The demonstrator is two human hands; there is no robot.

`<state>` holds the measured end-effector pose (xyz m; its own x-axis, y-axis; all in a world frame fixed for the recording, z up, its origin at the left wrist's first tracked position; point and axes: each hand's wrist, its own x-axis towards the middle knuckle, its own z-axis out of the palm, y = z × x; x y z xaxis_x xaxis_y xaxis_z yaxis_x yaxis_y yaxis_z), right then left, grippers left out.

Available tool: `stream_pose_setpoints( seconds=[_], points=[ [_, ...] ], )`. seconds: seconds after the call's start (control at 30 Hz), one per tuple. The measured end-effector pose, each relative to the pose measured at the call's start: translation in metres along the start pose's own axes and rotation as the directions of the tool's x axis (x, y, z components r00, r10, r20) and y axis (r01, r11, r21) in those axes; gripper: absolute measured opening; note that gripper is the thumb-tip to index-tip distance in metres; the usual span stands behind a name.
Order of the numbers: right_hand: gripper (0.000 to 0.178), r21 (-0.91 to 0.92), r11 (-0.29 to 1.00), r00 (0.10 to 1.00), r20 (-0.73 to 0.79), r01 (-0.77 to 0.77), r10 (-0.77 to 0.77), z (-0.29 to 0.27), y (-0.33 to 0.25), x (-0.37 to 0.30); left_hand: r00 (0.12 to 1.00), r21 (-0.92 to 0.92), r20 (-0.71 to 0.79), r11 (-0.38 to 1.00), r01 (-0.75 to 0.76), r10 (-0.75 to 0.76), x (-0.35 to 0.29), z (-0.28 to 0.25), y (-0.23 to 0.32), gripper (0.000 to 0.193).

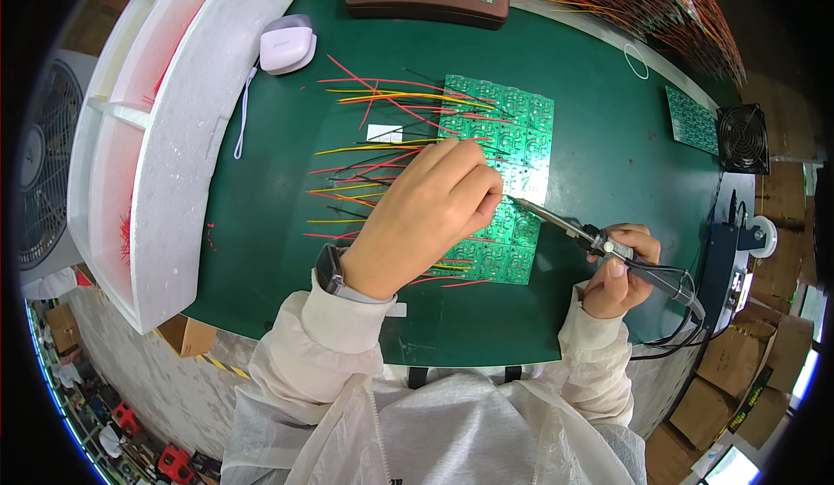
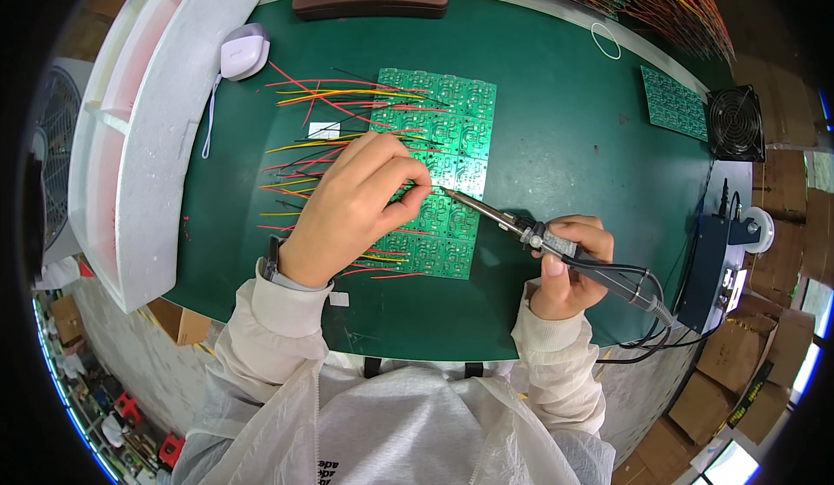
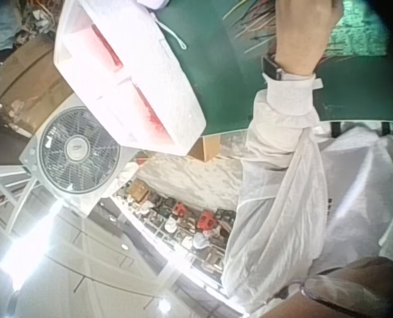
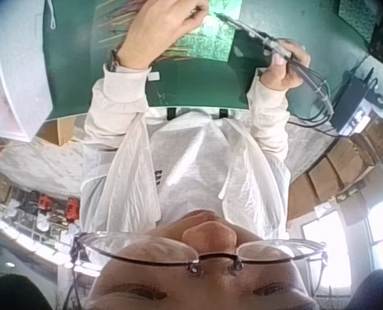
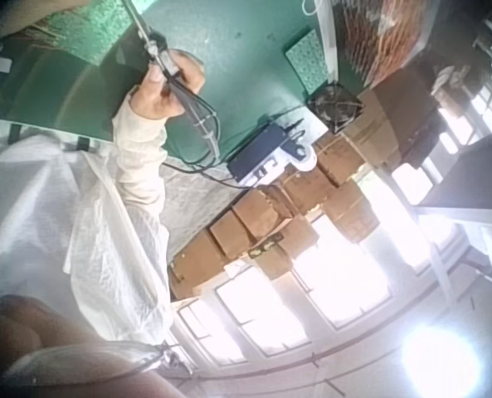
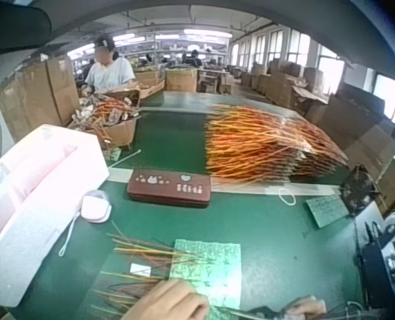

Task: The person takes wires from a container and solders them onto circuit boards using a soldering iron.

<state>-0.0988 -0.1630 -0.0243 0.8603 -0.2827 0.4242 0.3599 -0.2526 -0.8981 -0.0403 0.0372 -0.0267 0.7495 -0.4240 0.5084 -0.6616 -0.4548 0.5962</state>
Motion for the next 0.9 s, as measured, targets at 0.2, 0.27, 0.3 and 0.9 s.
stream_pose_setpoints(
  seconds=[0.2,0.27,0.3,0.9],
  points=[
    [0.03,-0.001,1.0,1.0,0.008,0.017,-0.017,-0.0004,0.0013,0.0003,0.999,0.027,-0.022,0.999,-0.024,0.025,0.0007,0.0016,0.0003,0.022],
    [0.03,-0.004,1.0,1.0,0.01,0.024,-0.024,-0.0011,0.0022,0.0003,0.999,0.036,-0.03,0.999,-0.027,0.028,0.0005,0.002,0.0008,0.022],
    [0.03,-0.015,0.999,0.999,0.017,0.04,-0.04,-0.0014,0.0025,0.0003,0.999,0.051,-0.027,0.998,-0.032,0.034,0.0005,0.0019,0.0009,0.022],
    [0.031,0.044,0.994,0.989,0.099,0.102,-0.106,-0.0006,-0.0024,0.0025,0.997,0.114,-0.025,0.991,-0.073,0.076,-0.0008,0.0018,0.0021,0.019]
  ],
)
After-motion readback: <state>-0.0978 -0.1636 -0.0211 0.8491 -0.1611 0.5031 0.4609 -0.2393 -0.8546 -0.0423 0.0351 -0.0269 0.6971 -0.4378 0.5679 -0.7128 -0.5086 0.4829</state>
